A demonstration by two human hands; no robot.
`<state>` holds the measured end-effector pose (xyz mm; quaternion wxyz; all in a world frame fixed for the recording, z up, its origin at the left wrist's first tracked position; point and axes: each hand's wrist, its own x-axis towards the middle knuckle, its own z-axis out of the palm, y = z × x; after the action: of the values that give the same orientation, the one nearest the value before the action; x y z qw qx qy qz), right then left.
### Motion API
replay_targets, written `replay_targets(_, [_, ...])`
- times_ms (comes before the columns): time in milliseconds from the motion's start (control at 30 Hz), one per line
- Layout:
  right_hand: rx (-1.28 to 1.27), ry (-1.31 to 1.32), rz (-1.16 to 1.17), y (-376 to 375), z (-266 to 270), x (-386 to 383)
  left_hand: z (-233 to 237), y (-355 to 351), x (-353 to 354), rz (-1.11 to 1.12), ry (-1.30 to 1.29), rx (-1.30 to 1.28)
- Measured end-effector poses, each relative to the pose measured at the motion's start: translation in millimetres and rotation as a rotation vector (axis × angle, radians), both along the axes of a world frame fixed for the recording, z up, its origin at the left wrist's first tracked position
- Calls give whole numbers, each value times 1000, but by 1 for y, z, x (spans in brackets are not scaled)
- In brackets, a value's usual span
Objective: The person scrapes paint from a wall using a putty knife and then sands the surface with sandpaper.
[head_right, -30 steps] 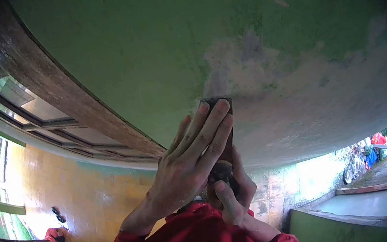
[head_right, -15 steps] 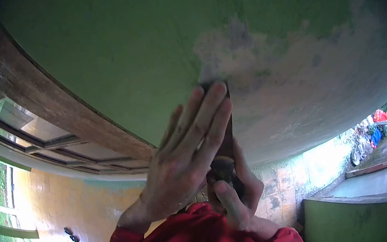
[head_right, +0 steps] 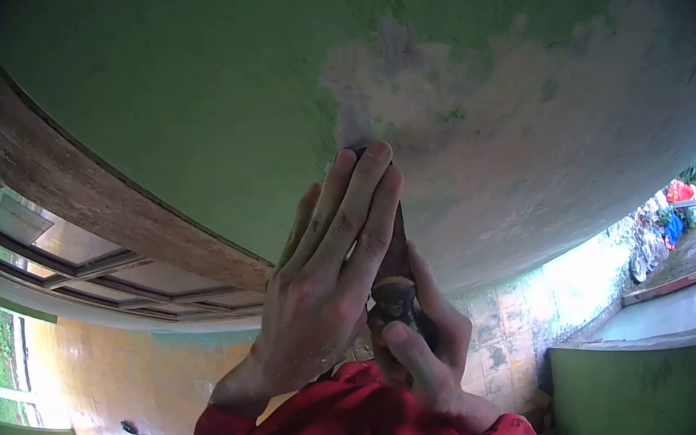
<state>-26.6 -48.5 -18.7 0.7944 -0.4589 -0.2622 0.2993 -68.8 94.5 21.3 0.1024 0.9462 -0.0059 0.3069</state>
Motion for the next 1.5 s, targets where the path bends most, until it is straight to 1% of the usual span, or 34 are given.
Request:
replay_targets(67, [50,14,44,3,-8,6,-1,2,3,14,-3,35])
replay_targets(167, [57,6,61,0,2,7,-2,1,5,12,-48,10])
replay_targets(300, [37,24,17,2,-2,3,-2,-1,3,17,-48,26])
replay_targets(367, [72,-6,49,2,1,5,-1,-1,3,35,-38,7])
replay_targets(500, [46,11,-3,2,0,2,-2,-6,0,15,-18,-11])
replay_targets(567, [36,-64,6,6,-1,10,1,-2,2,32,-18,-12])
replay_targets(600, [36,-67,7,8,3,11,4,-1,4,33,-58,10])
replay_targets(633, [35,-41,6,9,9,9,5,-1,4,35,-93,30])
replay_targets(700, [33,-17,13,9,12,5,4,-3,1,32,-60,21])
replay_targets(767, [-72,10,-90,9,9,-2,1,1,0,30,-37,29])
replay_targets(867, [-71,22,-57,7,19,0,-6,0,6,9,-79,-21])
replay_targets(933, [-101,33,-62,-1,21,1,6,-4,7,-3,-58,-19])
replay_targets(1000, [-38,-5,-12,-7,18,8,6,-9,3,-12,-50,-36])
replay_targets(1033, [17,-53,-82,-8,10,9,7,-9,2,-16,-60,-42])
replay_targets(1067, [28,-58,-91,-12,5,11,5,-9,0,-26,-65,-31])
replay_targets(1133, [-77,-309,-141,-22,-4,12,-9,-13,-7,-149,-205,-304])
replay_targets(1167, [-121,-537,-262,-21,-9,14,-16,-16,-10,-151,-212,-306])
replay_targets(1200, [-123,-541,-262,-19,-13,15,-23,-20,-13,-166,-262,-559])
replay_targets(1233, [-174,-809,-402,-14,-15,17,-25,-21,-14,-180,-310,-811])
replay_targets(1267, [-225,-1077,-540,-11,-15,17,-24,-22,-14,-179,-315,-812])
replay_targets(1300, [-293,-987,-544,-8,-6,9,-21,-23,-14,-154,-272,-1044])
replay_targets(1333, [-293,-988,-541,-4,-5,8,-19,-23,-14,-127,-223,-1274])
replay_targets(1433, [-314,-1028,-552,7,-8,12,-17,-18,-6,-58,-172,-1273])
replay_targets(1467, [-311,-1033,-550,8,-8,10,-17,-15,-2,-58,-178,-1273])
replay_targets(1500, [-322,-1020,-532,9,-9,8,-18,-12,2,-108,-185,-1239])
